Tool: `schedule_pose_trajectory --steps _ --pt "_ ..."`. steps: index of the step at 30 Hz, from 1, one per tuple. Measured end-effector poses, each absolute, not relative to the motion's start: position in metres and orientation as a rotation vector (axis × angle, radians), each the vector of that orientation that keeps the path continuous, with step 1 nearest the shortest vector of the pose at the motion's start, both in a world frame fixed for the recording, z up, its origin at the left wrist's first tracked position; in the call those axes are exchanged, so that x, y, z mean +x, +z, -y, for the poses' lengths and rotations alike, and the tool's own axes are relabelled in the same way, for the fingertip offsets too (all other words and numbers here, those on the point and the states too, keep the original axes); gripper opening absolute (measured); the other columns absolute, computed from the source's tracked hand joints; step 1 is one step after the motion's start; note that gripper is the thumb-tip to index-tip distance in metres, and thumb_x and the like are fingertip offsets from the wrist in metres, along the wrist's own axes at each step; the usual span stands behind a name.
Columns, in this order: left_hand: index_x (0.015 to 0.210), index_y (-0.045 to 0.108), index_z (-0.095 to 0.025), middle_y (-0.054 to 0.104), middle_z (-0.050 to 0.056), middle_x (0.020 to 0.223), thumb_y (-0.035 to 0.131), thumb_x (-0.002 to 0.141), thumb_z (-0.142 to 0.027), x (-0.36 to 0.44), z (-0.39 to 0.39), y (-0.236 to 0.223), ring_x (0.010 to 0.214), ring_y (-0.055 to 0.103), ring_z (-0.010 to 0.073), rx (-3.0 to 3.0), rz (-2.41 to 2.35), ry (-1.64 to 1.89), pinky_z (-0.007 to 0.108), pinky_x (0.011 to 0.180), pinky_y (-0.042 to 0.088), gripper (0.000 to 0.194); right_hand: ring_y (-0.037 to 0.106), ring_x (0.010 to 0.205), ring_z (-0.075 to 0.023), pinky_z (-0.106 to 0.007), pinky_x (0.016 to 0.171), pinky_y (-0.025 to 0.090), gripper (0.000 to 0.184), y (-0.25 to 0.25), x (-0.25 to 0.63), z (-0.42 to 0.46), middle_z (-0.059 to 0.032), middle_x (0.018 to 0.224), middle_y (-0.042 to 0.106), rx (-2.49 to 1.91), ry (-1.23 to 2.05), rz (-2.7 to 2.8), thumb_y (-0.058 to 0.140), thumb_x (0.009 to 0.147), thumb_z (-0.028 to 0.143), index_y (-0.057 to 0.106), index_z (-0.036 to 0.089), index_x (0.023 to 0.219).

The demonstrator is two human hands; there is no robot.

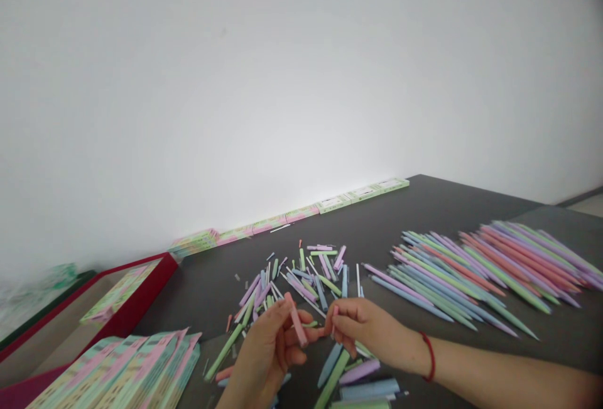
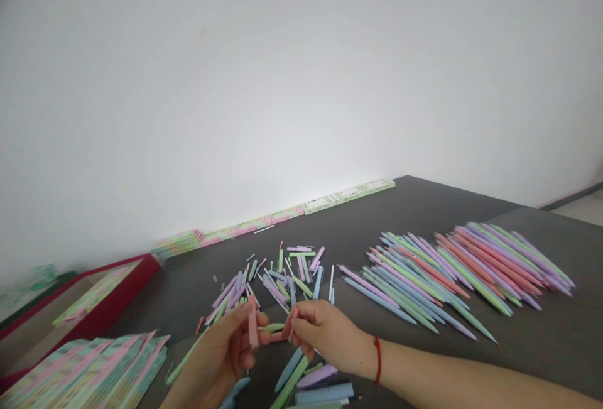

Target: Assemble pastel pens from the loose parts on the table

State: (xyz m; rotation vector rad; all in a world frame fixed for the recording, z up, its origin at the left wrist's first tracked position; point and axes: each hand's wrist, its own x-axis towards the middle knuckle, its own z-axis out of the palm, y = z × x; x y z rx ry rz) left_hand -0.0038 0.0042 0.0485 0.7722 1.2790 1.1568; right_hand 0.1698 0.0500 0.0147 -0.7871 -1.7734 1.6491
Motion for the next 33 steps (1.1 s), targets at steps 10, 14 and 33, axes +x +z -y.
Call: schedule_pose_trajectory --steps 10,14,33 --pt "0.082 0.066 -0.022 0.066 0.005 0.089 0.045 0.082 -0.024 -0.033 -0.009 0.051 0.083 0.060 0.0196 2.163 -1.958 0.172 0.028 0.071 0.037 0.021 0.045 0.045 -0.0061 -0.016 0.046 0.037 0.018 0.005 0.170 -0.055 0.0064 0.053 0.046 -0.853 1.536 1.850 0.041 0.080 0.015 0.058 0.016 0.074" --pt "0.086 0.061 -0.022 0.065 0.002 0.085 0.044 0.076 -0.012 -0.040 -0.005 0.055 0.079 0.060 0.0180 2.124 -1.957 0.199 0.027 0.073 0.036 0.021 0.046 0.047 -0.0074 -0.016 0.046 0.036 0.018 0.003 0.171 -0.056 0.0059 0.052 0.047 -0.862 1.492 1.890 0.041 0.080 0.016 0.058 0.016 0.074" --pt "0.072 0.051 -0.022 0.069 0.001 0.081 0.046 0.080 -0.021 -0.034 -0.001 0.041 0.081 0.065 0.0191 1.933 -1.757 0.186 0.023 0.062 0.038 0.009 0.046 0.046 -0.0063 -0.016 0.045 0.037 0.017 -0.002 0.172 -0.067 0.0052 0.054 0.050 -0.868 1.528 1.803 0.044 0.081 0.018 0.059 0.015 0.074"
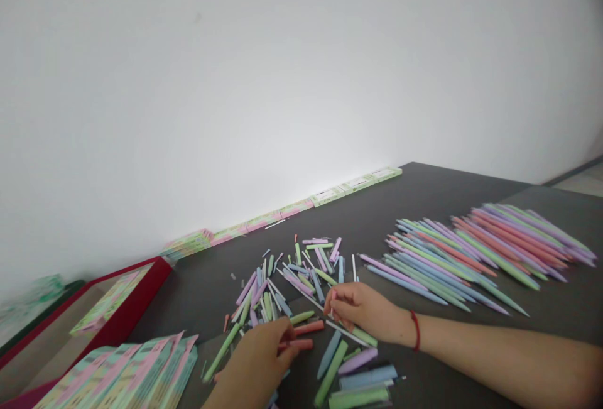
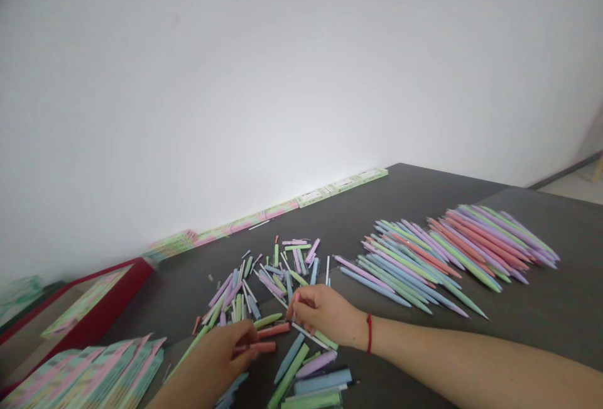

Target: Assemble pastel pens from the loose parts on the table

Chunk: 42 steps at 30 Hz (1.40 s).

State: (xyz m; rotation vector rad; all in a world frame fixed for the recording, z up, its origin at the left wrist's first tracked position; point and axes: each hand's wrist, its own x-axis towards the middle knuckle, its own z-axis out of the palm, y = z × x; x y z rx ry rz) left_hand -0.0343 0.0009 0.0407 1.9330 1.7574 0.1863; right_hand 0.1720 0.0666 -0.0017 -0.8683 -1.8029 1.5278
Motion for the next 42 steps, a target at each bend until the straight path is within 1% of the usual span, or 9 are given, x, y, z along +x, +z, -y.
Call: schedule_pose_trajectory --steps 4,8,11,16,20,24,28,32,42 --pt "0.074 0.048 -0.023 0.064 0.001 0.074 0.041 0.080 -0.018 -0.031 0.002 0.043 0.071 0.060 0.0192 2.066 -1.893 0.137 0.026 0.061 0.034 0.010 0.047 0.046 -0.0058 -0.018 0.046 0.040 0.017 -0.005 0.170 -0.070 0.0031 0.060 0.055 -0.781 1.684 1.638 0.050 0.080 0.026 0.061 0.013 0.076" --pt "0.067 0.039 -0.023 0.046 -0.006 0.062 0.037 0.077 -0.014 -0.021 -0.003 0.041 0.063 0.051 0.0139 1.878 -1.761 0.620 0.024 0.062 0.035 0.013 0.048 0.047 -0.0061 -0.019 0.047 0.040 0.024 -0.003 0.168 -0.067 0.0014 0.060 0.056 -0.617 1.881 1.377 0.058 0.078 0.035 0.063 0.011 0.078" --pt "0.063 0.041 -0.022 0.038 -0.008 0.054 0.046 0.075 -0.024 -0.010 -0.009 0.029 0.050 0.040 0.0106 1.676 -1.561 0.860 0.022 0.052 0.033 0.013 0.048 0.048 -0.0055 -0.019 0.048 0.040 0.026 0.004 0.165 -0.058 0.0007 0.062 0.057 -0.520 1.987 1.200 0.065 0.075 0.036 0.065 0.011 0.080" --pt "0.066 0.046 -0.022 0.038 -0.011 0.042 0.058 0.069 -0.045 0.005 -0.013 0.000 0.035 0.025 0.0063 1.251 -1.318 0.991 0.020 0.039 0.017 0.026 0.047 0.050 -0.0052 -0.018 0.049 0.040 0.026 0.010 0.161 -0.047 0.0001 0.063 0.055 -0.440 1.984 1.198 0.066 0.075 0.035 0.068 0.010 0.080" --pt "0.065 0.047 -0.020 0.042 -0.009 0.044 0.061 0.069 -0.048 0.006 -0.013 -0.005 0.038 0.028 0.0061 1.266 -1.287 1.025 0.019 0.040 0.018 0.031 0.046 0.050 -0.0057 -0.020 0.050 0.040 0.026 0.007 0.160 -0.047 0.0002 0.063 0.055 -0.474 1.911 1.322 0.064 0.077 0.035 0.069 0.010 0.083" --pt "0.064 0.049 -0.020 0.037 -0.009 0.046 0.052 0.076 -0.040 -0.008 -0.014 0.019 0.042 0.030 0.0084 1.500 -1.497 0.916 0.021 0.043 0.022 0.024 0.047 0.048 -0.0064 -0.021 0.049 0.041 0.024 0.004 0.162 -0.050 0.0014 0.061 0.055 -0.551 1.865 1.344 0.063 0.076 0.035 0.067 0.011 0.081" --pt "0.066 0.054 -0.019 0.046 -0.005 0.059 0.046 0.080 -0.031 -0.021 -0.017 0.034 0.059 0.046 0.0129 1.887 -1.798 0.699 0.023 0.057 0.033 0.020 0.048 0.046 -0.0065 -0.021 0.049 0.040 0.020 0.002 0.164 -0.055 0.0023 0.060 0.056 -0.627 1.781 1.442 0.059 0.077 0.030 0.065 0.012 0.082" --pt "0.064 0.053 -0.020 0.054 -0.002 0.065 0.045 0.079 -0.022 -0.018 -0.022 0.023 0.065 0.051 0.0152 2.117 -1.922 0.371 0.025 0.059 0.031 0.017 0.048 0.045 -0.0064 -0.020 0.048 0.039 0.019 0.000 0.165 -0.059 0.0041 0.055 0.054 -0.698 1.748 1.466 0.058 0.076 0.030 0.064 0.012 0.080" --pt "0.072 0.058 -0.022 0.060 0.000 0.082 0.052 0.073 -0.016 -0.015 -0.036 0.016 0.075 0.057 0.0170 2.275 -1.824 0.254 0.026 0.065 0.033 0.009 0.048 0.045 -0.0053 -0.019 0.047 0.042 0.018 -0.010 0.165 -0.067 0.0044 0.059 0.056 -0.688 1.819 1.379 0.061 0.073 0.031 0.059 0.014 0.077"
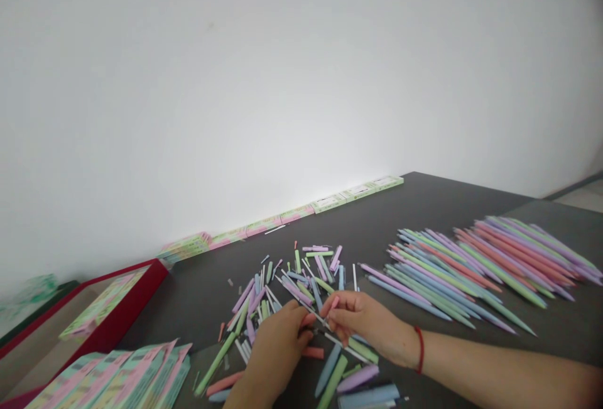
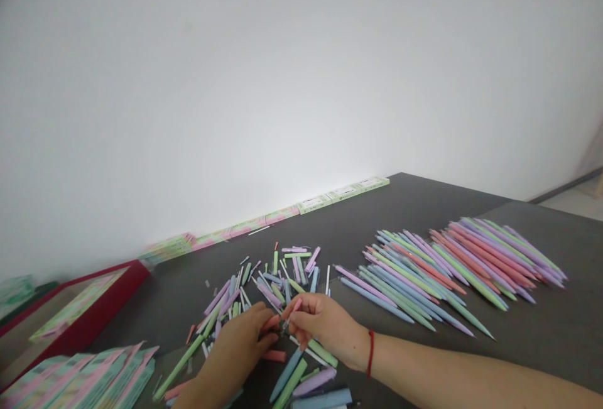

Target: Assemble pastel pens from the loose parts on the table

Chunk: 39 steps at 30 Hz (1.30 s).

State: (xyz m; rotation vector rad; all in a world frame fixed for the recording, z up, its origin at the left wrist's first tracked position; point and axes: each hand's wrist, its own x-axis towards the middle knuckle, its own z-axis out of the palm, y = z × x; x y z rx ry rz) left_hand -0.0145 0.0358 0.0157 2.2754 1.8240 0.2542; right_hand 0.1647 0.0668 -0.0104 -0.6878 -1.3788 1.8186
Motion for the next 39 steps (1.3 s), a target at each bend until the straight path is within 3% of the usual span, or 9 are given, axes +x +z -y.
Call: schedule_pose_trajectory --steps 6,10,16,22,28,34,39 --pt "0.073 0.055 -0.020 0.059 0.002 0.079 0.046 0.075 -0.014 -0.010 -0.038 0.014 0.077 0.058 0.0191 2.240 -1.864 0.339 0.028 0.066 0.035 0.011 0.049 0.045 -0.0055 -0.019 0.044 0.042 0.026 -0.009 0.164 -0.067 0.0034 0.059 0.055 -0.726 1.870 1.348 0.060 0.073 0.038 0.060 0.013 0.079" --pt "0.069 0.048 -0.020 0.054 -0.002 0.068 0.044 0.077 -0.018 -0.011 -0.028 0.015 0.060 0.057 0.0140 2.018 -1.786 0.470 0.023 0.054 0.038 0.009 0.047 0.044 -0.0048 -0.018 0.044 0.041 0.030 -0.008 0.165 -0.066 0.0033 0.059 0.055 -0.720 1.854 1.365 0.058 0.076 0.042 0.060 0.013 0.078" --pt "0.064 0.049 -0.020 0.047 -0.010 0.046 0.060 0.070 -0.031 -0.016 -0.016 0.009 0.033 0.033 0.0046 1.445 -1.349 0.831 0.020 0.043 0.033 0.017 0.048 0.044 -0.0059 -0.020 0.045 0.040 0.031 0.003 0.167 -0.057 0.0025 0.062 0.056 -0.647 1.768 1.471 0.057 0.079 0.043 0.061 0.012 0.081" --pt "0.075 0.054 -0.017 0.068 0.002 0.065 0.064 0.066 -0.034 -0.013 -0.014 0.005 0.031 0.028 0.0003 1.247 -1.167 0.912 0.017 0.034 0.017 0.022 0.049 0.044 -0.0064 -0.020 0.044 0.039 0.031 0.011 0.167 -0.050 0.0026 0.061 0.055 -0.592 1.731 1.476 0.057 0.080 0.043 0.060 0.013 0.080" --pt "0.075 0.056 -0.015 0.068 0.004 0.065 0.068 0.064 -0.038 -0.010 -0.013 0.006 0.030 0.026 -0.0013 1.161 -1.153 0.928 0.017 0.033 0.010 0.028 0.048 0.043 -0.0056 -0.019 0.044 0.038 0.030 0.010 0.168 -0.050 0.0020 0.062 0.057 -0.611 1.688 1.521 0.056 0.081 0.043 0.060 0.014 0.079" --pt "0.073 0.056 -0.017 0.064 -0.002 0.062 0.072 0.061 -0.045 -0.009 -0.015 0.007 0.029 0.027 -0.0015 1.132 -1.131 0.952 0.018 0.033 0.016 0.035 0.049 0.044 -0.0063 -0.019 0.045 0.040 0.029 0.007 0.167 -0.051 0.0011 0.063 0.058 -0.566 1.789 1.432 0.059 0.079 0.041 0.062 0.012 0.081" --pt "0.073 0.058 -0.016 0.063 0.000 0.065 0.071 0.062 -0.045 -0.009 -0.013 0.007 0.033 0.032 0.0007 1.126 -1.152 0.934 0.018 0.035 0.019 0.034 0.051 0.049 -0.0077 -0.020 0.047 0.043 0.028 0.007 0.166 -0.047 -0.0022 0.064 0.059 -0.408 1.945 1.234 0.058 0.082 0.037 0.065 0.010 0.086"
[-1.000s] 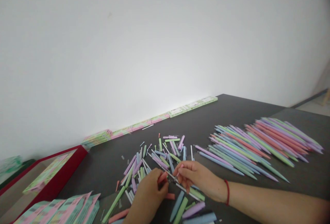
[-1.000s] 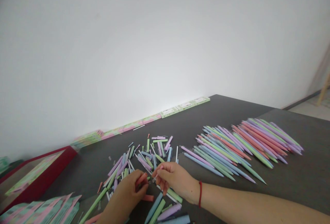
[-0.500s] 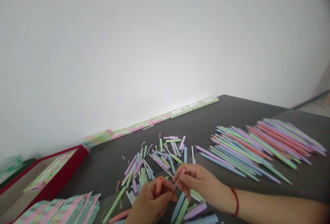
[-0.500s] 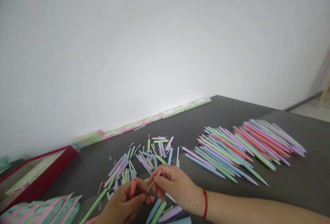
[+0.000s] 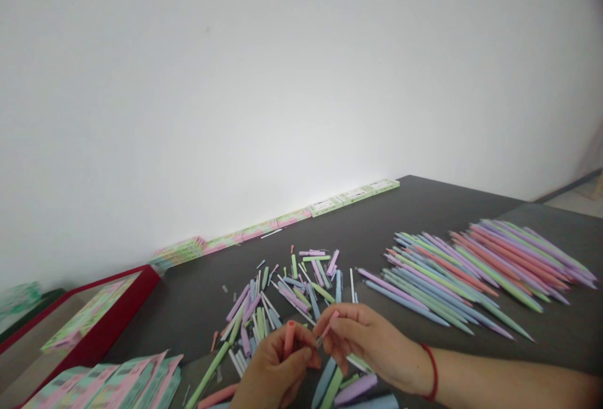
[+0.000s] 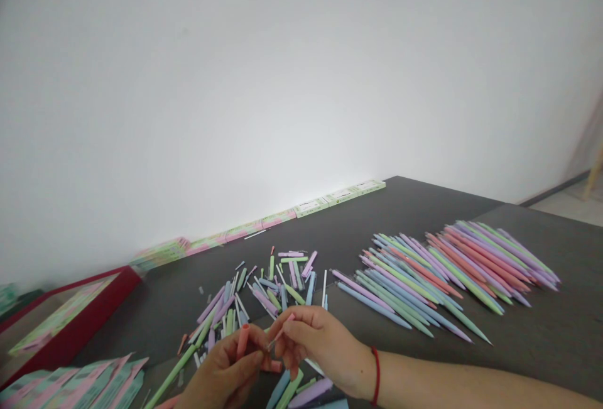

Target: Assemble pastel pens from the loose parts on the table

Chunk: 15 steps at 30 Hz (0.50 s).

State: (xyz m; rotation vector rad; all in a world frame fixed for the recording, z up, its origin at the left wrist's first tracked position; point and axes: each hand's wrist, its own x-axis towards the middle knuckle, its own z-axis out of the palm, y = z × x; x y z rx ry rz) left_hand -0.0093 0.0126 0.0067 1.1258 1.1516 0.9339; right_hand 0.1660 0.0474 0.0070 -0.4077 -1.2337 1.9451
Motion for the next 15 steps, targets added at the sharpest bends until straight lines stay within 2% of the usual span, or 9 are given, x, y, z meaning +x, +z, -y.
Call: schedule_pose_trajectory --steps 5,15 --pt "0.069 0.058 -0.016 0.062 0.001 0.060 0.074 0.058 -0.048 -0.0065 -0.0136 0.0005 0.037 0.038 0.0034 1.110 -1.120 1.006 0.018 0.036 0.018 0.038 0.054 0.053 -0.0094 -0.020 0.047 0.045 0.031 0.0063 0.1658 -0.0438 -0.0050 0.067 0.060 -0.342 1.983 1.180 0.055 0.085 0.037 0.066 0.009 0.089" --pt "0.068 0.058 -0.017 0.053 -0.004 0.052 0.072 0.061 -0.049 -0.0024 -0.0091 0.0065 0.036 0.033 0.0028 1.104 -1.157 1.048 0.017 0.036 0.020 0.035 0.053 0.054 -0.0097 -0.023 0.051 0.046 0.039 0.0143 0.1712 -0.0428 -0.0034 0.071 0.057 -0.397 1.731 1.485 0.048 0.087 0.046 0.066 0.011 0.092"
